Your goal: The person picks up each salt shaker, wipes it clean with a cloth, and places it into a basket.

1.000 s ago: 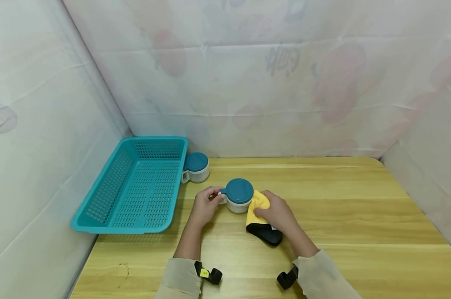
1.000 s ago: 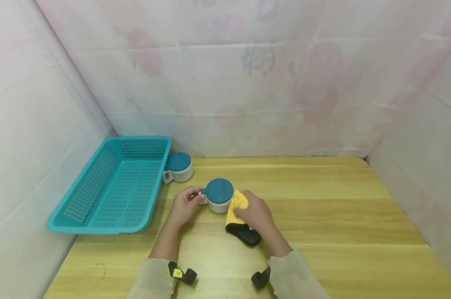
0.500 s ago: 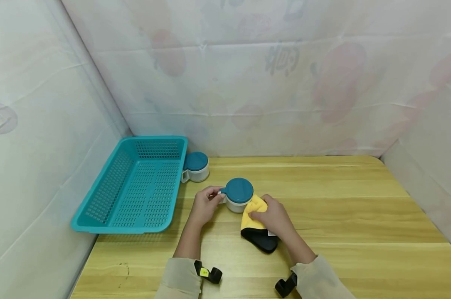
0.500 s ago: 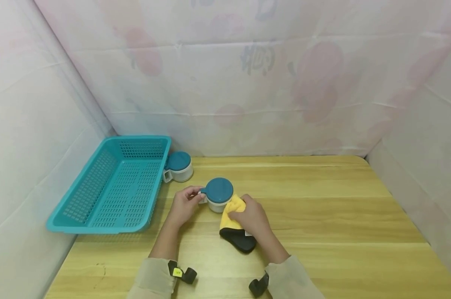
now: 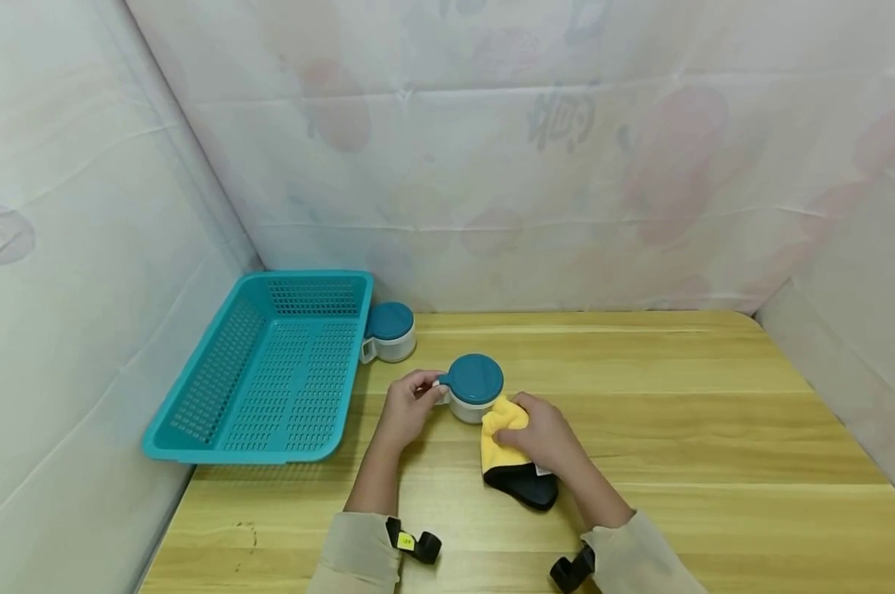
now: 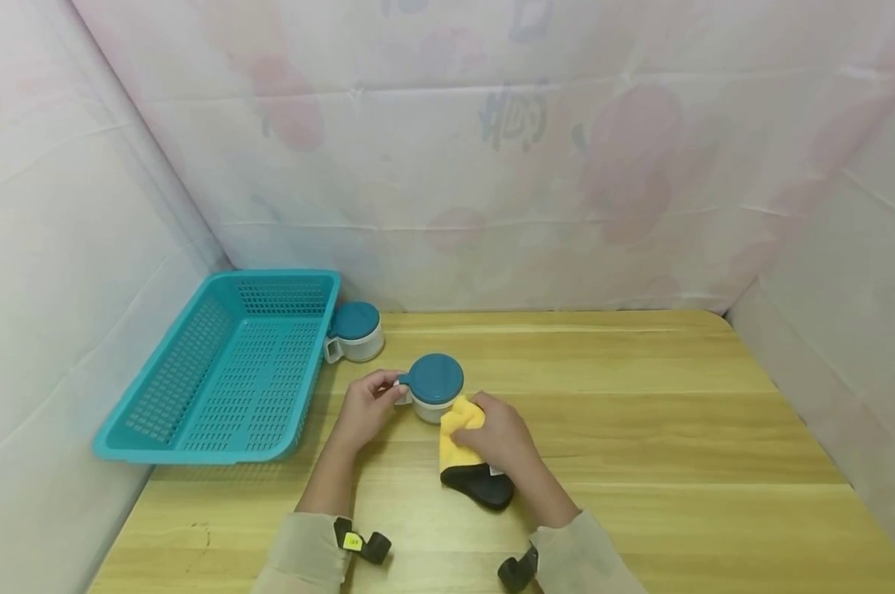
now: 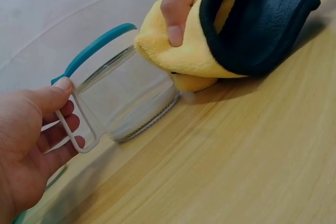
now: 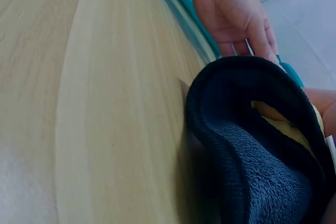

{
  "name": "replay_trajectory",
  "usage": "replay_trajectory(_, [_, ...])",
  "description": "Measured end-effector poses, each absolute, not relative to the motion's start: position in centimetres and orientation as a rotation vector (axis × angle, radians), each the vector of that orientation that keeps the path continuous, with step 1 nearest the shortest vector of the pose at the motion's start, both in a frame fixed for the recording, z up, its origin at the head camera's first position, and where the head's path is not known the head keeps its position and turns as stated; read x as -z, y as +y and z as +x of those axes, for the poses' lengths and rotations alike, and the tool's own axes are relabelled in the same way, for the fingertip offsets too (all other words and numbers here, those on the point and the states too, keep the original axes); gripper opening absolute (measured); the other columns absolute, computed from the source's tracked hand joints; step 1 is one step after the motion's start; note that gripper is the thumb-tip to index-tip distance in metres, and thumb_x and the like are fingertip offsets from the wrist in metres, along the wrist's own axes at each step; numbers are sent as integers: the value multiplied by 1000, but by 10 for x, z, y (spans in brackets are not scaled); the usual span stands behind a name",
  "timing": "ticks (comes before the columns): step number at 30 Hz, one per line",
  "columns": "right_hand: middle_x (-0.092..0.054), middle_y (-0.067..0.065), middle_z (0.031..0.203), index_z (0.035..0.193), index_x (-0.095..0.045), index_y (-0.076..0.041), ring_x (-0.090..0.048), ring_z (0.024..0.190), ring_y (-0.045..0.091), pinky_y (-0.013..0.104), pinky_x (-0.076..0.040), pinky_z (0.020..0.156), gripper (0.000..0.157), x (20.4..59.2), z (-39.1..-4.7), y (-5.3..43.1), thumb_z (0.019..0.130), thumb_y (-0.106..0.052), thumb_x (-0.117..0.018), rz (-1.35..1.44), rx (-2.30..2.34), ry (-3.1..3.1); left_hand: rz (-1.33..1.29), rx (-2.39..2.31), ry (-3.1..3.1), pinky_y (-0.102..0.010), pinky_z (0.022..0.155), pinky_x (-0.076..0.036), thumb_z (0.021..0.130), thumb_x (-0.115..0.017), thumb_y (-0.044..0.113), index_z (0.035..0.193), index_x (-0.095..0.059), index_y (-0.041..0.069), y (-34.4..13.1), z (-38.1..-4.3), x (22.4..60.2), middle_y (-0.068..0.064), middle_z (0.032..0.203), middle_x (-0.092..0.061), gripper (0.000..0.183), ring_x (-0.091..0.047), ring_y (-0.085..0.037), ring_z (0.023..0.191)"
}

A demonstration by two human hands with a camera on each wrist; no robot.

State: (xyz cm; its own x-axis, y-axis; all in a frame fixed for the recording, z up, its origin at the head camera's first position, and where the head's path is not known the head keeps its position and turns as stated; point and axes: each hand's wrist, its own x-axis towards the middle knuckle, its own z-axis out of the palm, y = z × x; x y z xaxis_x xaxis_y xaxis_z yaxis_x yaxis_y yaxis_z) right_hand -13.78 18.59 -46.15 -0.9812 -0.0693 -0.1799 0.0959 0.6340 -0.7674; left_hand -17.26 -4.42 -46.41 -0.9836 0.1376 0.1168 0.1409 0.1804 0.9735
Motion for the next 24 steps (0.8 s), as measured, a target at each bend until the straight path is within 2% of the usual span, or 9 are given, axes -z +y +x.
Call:
replay_trajectory(7, [-61, 5, 81, 106, -66, -14, -59, 65, 19, 31, -50, 57, 33, 459, -136, 197, 78, -23, -79, -141, 1299, 2563, -299, 1980, -2416, -21, 78, -52, 94, -66, 7, 111, -72, 2, -44, -173, 464, -12, 103, -69, 19, -58, -18, 93])
replay_trajectory(11, [-62, 5, 84, 120, -66, -15, -59, 67, 19, 32, -49, 58, 43, 452, -139, 207, 79, -23, -78, -144, 1262, 2590, -309, 1982, -2421, -21, 77, -52, 94, -65, 7, 111, -72, 1, -44, -173, 462, -13, 101, -68, 19, -57, -18, 91])
replay_trajectory(15, [-63, 6, 89, 133, -60, -14, -55, 68, 19, 31, -46, 58, 52, 440, -145, 217, 83, -25, -74, -79, 1156, 2739, -307, 1983, -2427, -21, 77, -52, 94, -65, 6, 111, -72, 1, -44, -173, 462, -14, 101, -68, 19, -57, -17, 91])
replay_trajectory(24, [-65, 11, 103, 137, -57, -15, -59, 73, 21, 32, -51, 60, 53, 399, -153, 216, 87, -24, -72, -155, 1258, 2920, -301, 1993, -2426, -20, 78, -52, 94, -65, 8, 111, -72, 2, -44, -172, 461, -12, 102, -68, 19, -57, -15, 92])
